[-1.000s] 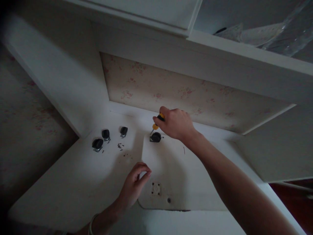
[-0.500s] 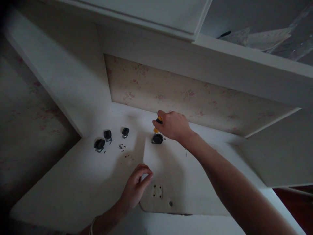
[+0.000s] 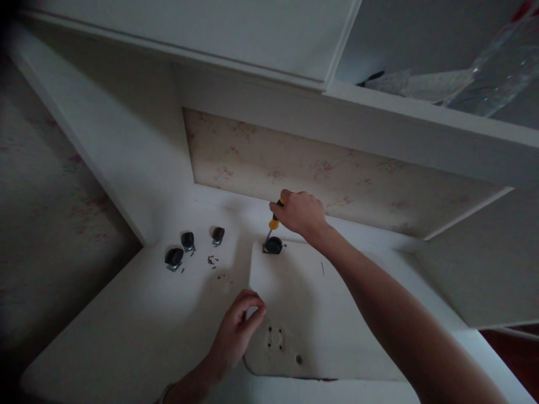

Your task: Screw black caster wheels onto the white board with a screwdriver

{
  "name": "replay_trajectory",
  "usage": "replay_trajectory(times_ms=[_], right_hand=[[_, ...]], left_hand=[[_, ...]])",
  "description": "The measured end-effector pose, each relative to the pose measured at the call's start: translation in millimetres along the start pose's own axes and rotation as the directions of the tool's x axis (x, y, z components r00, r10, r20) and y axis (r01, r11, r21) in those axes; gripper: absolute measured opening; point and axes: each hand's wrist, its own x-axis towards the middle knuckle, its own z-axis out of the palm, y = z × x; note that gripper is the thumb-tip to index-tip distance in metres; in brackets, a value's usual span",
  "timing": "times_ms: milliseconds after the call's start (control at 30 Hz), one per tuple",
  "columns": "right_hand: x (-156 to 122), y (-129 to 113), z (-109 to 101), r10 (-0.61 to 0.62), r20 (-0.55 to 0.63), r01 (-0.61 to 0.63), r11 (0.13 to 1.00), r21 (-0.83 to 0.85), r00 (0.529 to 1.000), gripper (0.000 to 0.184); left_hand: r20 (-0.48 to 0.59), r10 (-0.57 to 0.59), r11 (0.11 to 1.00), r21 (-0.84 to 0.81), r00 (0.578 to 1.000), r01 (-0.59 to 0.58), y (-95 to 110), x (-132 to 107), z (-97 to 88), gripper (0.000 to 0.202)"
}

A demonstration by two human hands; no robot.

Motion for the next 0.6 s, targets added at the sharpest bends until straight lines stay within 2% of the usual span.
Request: replay_trajectory(times_ms=[133,333,600], right_hand=[[0,-5,-4,0.006,-0.013,-0.006,0.999,-0.038,1.000,0.059],[-7,-12,-16,-0.209,0.010,0.209,0.969,-0.132,0.978,0.055],[-24,-25,-21,-0.255,0.023,0.255,0.951,-0.173,0.967,0.049]], left_hand=[[0.003,-0.009,1.000,0.009,1.000,0.009,2,-1,-0.3,0.006],[-0.002,-0.021,1.000,-0.012,1.000,0.021,4,-1,-0.8,0.006],[0.007,-0.006,1.000,-0.006,1.000,0.006,2,0,-1.2,0.005]])
